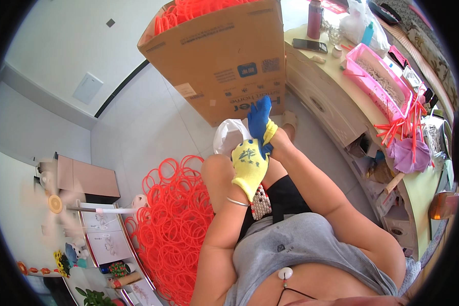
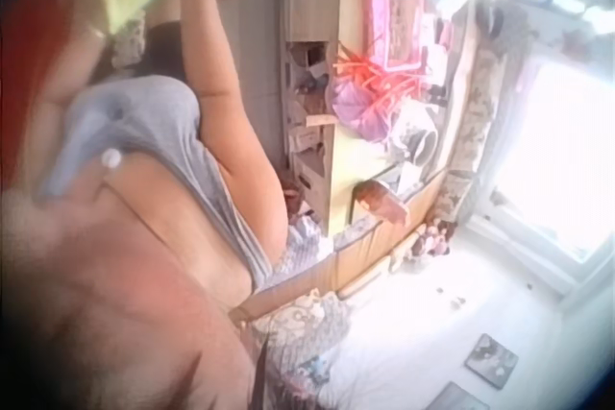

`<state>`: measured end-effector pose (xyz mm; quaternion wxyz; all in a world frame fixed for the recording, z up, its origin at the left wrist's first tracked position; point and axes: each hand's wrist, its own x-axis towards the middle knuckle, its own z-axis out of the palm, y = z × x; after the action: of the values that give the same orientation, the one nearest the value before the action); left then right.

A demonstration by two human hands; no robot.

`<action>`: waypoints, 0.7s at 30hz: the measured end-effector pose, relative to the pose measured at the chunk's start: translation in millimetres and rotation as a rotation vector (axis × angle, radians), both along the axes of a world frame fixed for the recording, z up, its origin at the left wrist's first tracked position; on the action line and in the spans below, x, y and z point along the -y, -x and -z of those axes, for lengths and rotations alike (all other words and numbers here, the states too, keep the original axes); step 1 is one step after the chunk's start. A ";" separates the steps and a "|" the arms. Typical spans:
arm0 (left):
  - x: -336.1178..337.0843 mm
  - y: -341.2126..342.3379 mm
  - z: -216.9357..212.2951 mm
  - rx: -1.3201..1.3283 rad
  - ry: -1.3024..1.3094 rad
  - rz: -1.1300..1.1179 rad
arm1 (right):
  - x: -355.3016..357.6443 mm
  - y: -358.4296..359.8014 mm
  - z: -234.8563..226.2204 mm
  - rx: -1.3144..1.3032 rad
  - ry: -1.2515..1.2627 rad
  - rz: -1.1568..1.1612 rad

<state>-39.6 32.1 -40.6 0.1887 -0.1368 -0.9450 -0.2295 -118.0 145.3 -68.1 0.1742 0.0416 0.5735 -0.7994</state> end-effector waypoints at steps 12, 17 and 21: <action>8.5 -10.7 12.8 -0.190 0.007 0.501 | 3.6 -5.7 -13.6 -0.183 0.521 0.074; 7.6 -16.4 20.1 -0.090 0.009 0.516 | -4.8 -3.5 34.5 -0.405 -0.087 -0.245; 6.0 -21.4 22.9 0.079 -0.231 0.431 | -9.7 3.6 51.0 -0.369 -0.156 -0.451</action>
<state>-18.2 26.0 -63.5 0.1127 -0.3037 -0.8681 -0.3760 -121.6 154.9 -119.2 0.2367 -0.2196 0.6499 -0.6880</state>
